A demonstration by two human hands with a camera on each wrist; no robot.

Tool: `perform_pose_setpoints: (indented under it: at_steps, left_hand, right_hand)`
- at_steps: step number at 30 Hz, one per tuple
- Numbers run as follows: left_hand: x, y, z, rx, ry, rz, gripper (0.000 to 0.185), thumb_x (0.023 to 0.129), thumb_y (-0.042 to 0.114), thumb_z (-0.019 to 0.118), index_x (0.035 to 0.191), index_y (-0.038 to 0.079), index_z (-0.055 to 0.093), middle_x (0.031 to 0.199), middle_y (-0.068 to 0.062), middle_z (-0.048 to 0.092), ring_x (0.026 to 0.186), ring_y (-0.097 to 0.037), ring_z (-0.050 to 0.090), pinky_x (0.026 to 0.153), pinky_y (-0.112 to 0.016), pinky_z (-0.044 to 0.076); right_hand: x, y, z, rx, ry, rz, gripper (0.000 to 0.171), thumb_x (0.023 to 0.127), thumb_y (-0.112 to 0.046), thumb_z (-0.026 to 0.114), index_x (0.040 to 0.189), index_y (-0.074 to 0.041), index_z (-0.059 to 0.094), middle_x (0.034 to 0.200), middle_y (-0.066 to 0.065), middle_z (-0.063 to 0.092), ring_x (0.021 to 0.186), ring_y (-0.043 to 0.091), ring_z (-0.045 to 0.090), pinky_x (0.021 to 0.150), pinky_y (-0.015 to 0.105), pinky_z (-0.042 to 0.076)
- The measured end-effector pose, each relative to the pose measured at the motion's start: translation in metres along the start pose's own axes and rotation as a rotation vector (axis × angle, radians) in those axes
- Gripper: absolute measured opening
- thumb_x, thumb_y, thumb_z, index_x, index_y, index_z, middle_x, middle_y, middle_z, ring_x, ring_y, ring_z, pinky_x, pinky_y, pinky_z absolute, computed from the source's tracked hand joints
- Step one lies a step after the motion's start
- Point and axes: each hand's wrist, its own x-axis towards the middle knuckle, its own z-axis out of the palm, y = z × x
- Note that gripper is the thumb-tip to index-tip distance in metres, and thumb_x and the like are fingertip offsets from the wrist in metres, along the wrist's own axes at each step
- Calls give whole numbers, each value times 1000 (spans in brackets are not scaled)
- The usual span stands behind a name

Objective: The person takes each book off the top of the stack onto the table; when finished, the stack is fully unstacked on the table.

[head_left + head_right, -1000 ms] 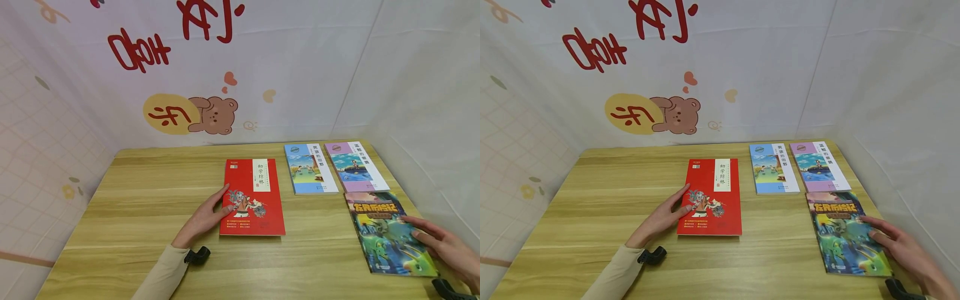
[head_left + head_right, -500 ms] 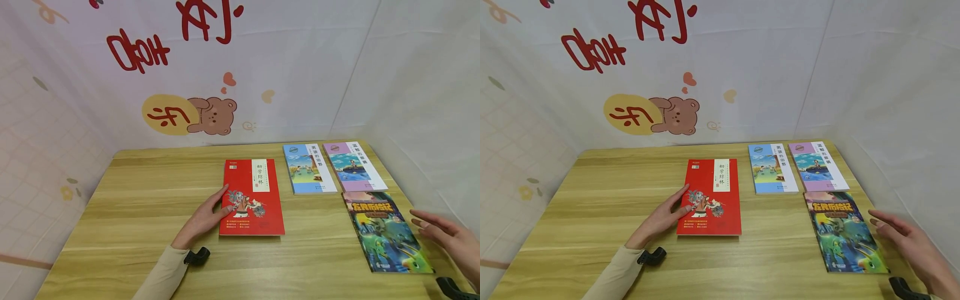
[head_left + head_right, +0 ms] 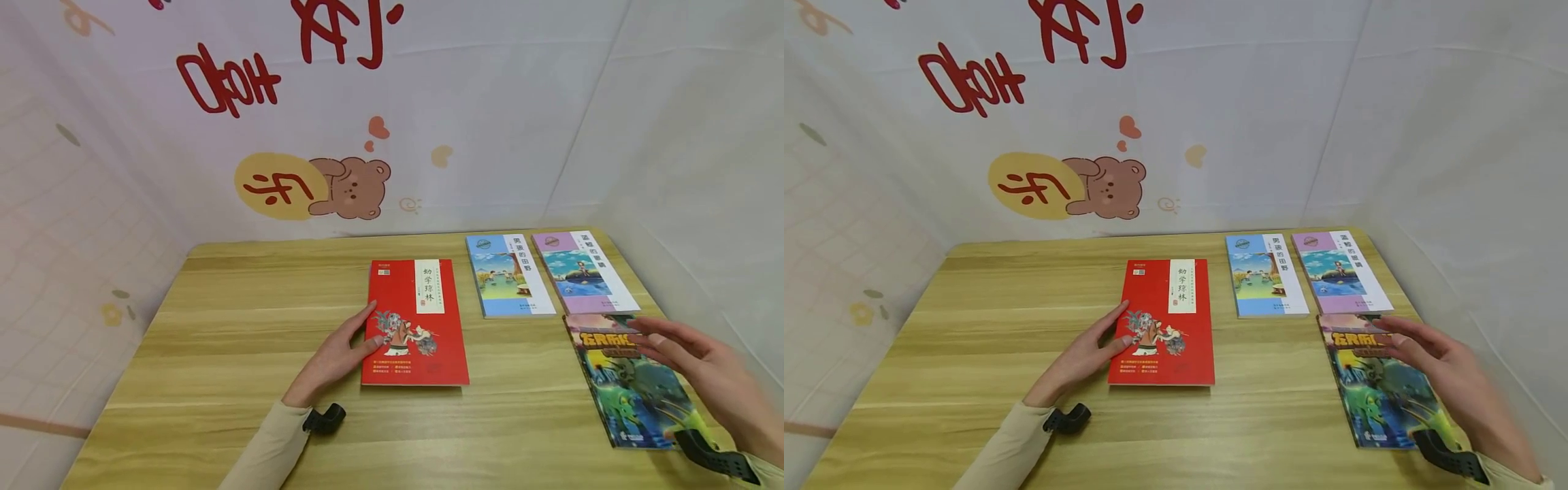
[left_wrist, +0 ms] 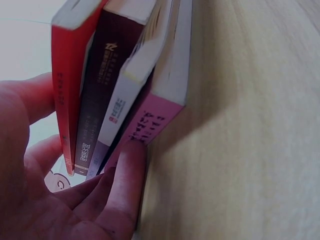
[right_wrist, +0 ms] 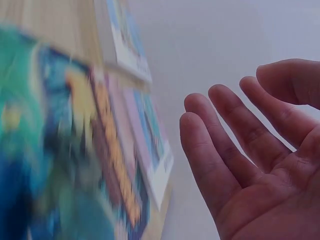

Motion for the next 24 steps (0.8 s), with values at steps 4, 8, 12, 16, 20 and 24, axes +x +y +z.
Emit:
perform_pose_setpoints:
  at_steps: [4,8,12,16,20,24]
  left_hand:
    - [-1,1,0,-5,-2,-10,75,99,36,70,164,28,33,164,-13,35,142,-35,39,111,-63,40]
    - [-1,2,0,-4,-3,-13,75,99,35,70,164,28,33,164,-12,35,142,-34,39,110,-61,41]
    - [1,2,0,0,-3,-11,76,99,37,70,164,29,33,164,-12,36,142,-34,39,110,-62,41]
    - [2,2,0,3,-4,-11,75,99,40,70,164,29,33,164,-12,36,142,-35,40,110,-63,41]
    - [2,1,0,6,0,-8,76,98,40,70,164,29,34,164,-12,36,143,-35,39,111,-63,40]
    - [1,1,-1,5,3,-5,75,98,39,70,164,29,34,164,-12,37,144,-36,39,111,-64,39]
  right_hand:
    - [9,-28,17,25,-44,-42,46,113,-29,44,156,-14,47,146,-11,54,114,4,66,84,18,52]
    - [20,-49,36,116,-98,-116,42,113,-23,44,153,-11,50,145,0,59,116,16,69,88,27,57]
    - [31,-63,58,195,-148,-184,38,112,-18,46,148,-8,54,141,6,62,118,16,68,90,30,58]
    - [42,-73,77,236,-222,-235,37,112,-17,47,146,-2,54,144,11,59,120,15,66,94,27,56]
    - [51,-81,94,271,-282,-259,39,111,-16,49,146,3,52,144,14,60,119,19,68,96,24,55]
    - [60,-88,111,290,-310,-246,40,110,-17,53,145,3,52,143,15,60,117,27,69,95,26,55]
